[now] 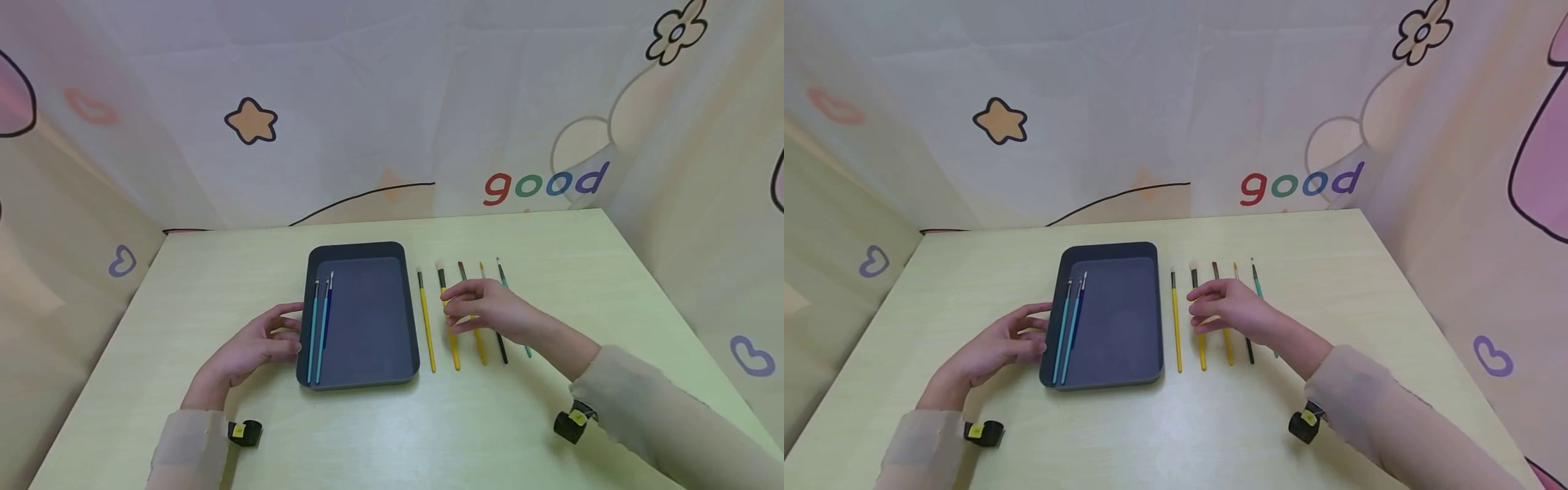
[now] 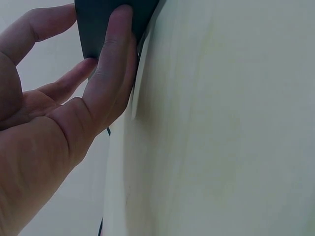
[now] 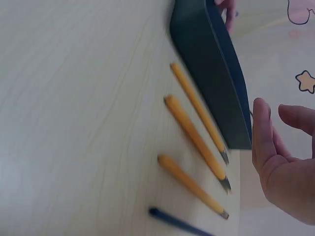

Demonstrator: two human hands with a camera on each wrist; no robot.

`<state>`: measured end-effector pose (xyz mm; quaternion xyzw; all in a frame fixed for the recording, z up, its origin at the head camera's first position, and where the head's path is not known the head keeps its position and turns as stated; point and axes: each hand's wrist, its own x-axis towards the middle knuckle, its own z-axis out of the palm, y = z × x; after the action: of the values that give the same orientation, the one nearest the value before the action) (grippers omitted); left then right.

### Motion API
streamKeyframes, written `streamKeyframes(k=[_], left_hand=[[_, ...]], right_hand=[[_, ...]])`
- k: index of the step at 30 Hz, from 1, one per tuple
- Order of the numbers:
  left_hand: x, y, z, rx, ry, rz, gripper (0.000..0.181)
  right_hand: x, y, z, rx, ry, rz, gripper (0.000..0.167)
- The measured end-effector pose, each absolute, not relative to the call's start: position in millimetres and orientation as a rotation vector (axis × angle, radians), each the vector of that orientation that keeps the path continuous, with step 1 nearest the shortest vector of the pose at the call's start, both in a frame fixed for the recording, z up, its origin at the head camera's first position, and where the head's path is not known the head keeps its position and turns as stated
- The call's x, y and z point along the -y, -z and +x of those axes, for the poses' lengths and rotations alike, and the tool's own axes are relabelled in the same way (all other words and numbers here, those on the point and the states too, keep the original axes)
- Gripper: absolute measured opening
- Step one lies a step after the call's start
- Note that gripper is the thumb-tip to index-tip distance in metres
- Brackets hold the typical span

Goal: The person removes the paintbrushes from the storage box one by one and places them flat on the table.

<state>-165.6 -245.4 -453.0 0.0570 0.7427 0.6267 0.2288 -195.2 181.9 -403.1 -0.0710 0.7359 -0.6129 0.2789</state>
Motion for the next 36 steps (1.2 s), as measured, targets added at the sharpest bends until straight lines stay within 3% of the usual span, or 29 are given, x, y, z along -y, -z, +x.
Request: streamKeyframes(k=[9, 20, 36], left_hand=[[246, 453, -165, -2.039, -1.728, 0.153, 0.079], [245, 454, -165, -2.028, -1.743, 0.159, 0.078], [246, 455, -165, -2.030, -1.743, 0.155, 0.078]], right_hand=[[-145, 402, -189, -1.763, 1.676, -0.246, 0.046], [-106, 408, -185, -1.685, 1.728, -0.150, 0.068], [-55, 422, -181, -1.586, 1.698, -0.139, 0.070]])
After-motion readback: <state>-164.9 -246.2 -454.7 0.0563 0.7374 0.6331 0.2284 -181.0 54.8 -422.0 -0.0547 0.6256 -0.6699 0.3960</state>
